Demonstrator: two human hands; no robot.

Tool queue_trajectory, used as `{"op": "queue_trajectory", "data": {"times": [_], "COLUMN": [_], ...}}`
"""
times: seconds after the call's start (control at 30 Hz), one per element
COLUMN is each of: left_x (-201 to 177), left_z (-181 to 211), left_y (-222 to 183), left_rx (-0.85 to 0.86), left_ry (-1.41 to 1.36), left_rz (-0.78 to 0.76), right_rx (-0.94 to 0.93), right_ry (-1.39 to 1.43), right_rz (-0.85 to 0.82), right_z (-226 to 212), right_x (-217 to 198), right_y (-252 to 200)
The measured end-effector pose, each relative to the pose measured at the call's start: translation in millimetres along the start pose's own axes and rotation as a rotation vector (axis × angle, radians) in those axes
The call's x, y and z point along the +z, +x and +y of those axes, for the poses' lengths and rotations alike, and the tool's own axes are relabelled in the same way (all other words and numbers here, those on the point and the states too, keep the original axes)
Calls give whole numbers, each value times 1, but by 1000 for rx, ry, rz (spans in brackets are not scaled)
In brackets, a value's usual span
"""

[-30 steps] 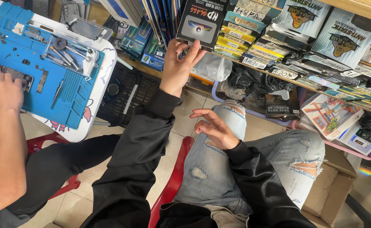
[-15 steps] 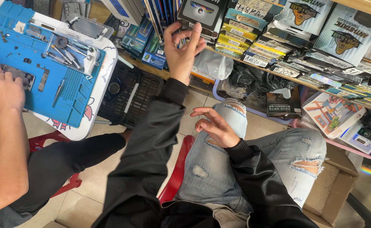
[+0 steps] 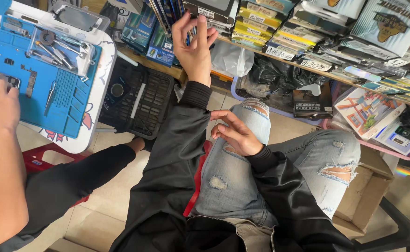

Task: The person removes several screen protector packages from a box and takes them out of their individual sleeves to check them.

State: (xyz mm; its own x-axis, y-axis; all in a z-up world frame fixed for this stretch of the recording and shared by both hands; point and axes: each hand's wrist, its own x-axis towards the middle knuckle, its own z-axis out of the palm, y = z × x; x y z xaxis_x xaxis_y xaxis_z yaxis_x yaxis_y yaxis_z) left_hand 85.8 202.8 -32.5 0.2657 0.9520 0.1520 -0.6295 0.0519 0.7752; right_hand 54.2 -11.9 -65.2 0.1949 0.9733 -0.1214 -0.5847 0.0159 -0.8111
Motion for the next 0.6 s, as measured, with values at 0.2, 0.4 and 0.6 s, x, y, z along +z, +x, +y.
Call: {"op": "queue_trajectory", "data": {"times": [0.2,0.4,0.6], "left_x": [1,-3,5], "left_z": [-6,-22,-15], "left_y": [-5,-3,0], "left_rx": [28,79,92], "left_ry": [-21,-57,13], "left_rz": [-17,-23,-11], "right_rx": [1,-15,-1], "right_ry": [44,73,68], "right_rz": [-2,-6,11], "right_z": [7,11,12], "right_x": [-5,-9,-10], "right_y": [1,-1,1]}}
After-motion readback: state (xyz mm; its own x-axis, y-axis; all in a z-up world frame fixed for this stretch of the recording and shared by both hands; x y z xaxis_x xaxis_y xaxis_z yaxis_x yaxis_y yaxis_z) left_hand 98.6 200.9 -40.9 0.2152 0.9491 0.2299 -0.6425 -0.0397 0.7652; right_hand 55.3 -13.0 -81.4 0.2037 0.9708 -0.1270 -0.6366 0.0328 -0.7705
